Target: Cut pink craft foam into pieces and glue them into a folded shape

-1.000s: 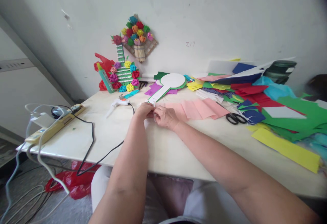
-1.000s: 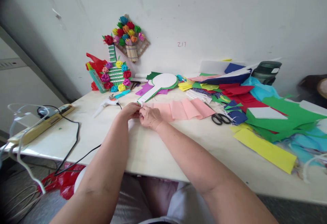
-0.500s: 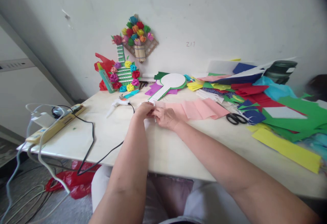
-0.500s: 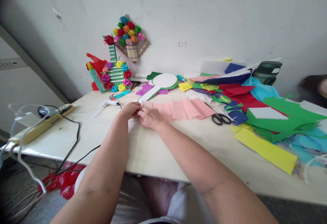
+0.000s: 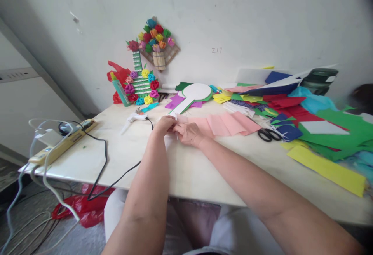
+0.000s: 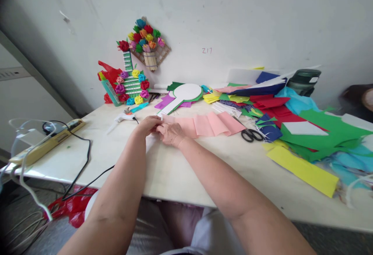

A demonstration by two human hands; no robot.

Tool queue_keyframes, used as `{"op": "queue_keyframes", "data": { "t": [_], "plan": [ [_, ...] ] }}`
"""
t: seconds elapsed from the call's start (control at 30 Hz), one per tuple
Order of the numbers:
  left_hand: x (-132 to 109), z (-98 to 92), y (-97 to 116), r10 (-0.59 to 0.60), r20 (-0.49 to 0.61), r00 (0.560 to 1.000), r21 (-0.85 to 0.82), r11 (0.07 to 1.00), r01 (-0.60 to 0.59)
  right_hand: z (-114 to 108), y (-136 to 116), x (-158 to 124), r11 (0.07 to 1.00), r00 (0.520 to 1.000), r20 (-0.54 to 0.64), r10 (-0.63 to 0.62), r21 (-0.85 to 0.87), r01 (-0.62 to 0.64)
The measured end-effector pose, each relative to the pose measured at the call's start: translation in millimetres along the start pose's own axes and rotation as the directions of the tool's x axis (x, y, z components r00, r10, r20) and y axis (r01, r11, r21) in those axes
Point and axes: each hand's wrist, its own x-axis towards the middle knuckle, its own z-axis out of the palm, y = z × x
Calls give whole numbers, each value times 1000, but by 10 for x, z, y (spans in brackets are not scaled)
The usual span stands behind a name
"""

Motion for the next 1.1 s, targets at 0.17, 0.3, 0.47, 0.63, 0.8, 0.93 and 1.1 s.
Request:
{"op": "queue_keyframes", "data": {
  "t": [0.17, 0.3, 0.47, 0.63, 0.8, 0.93, 1.1],
  "plan": [
    [25, 1, -11, -6, -38, 999, 87, 996, 9, 8, 11, 12, 998, 998, 37, -59, -23, 60],
    [27, 11, -16, -5, -62, 998, 70, 998, 9, -11, -3, 33, 990, 990, 69, -123, -55, 127],
    [-2, 25, 10, 2, -69, 998, 49, 999, 2, -30, -2, 43, 987, 986, 92, -136, -68, 143],
    [-21, 31, 22, -1, -74, 997, 22, 1000, 3, -20, 26, 33, 992, 991, 57, -124, -28, 126],
    [7, 37, 0, -4, -90, 996, 6, 1000, 4, 2, 27, 30, 995, 995, 10, -96, 42, 96],
    [9, 48, 10, -10, -121, 993, -16, 1000, 8, 53, 22, 43, 994, 996, -38, -82, 70, 85],
    [-14, 67, 31, -27, -136, 990, -80, 997, 17, 88, 14, 59, 996, 999, -30, 38, 80, -35]
  ]
}}
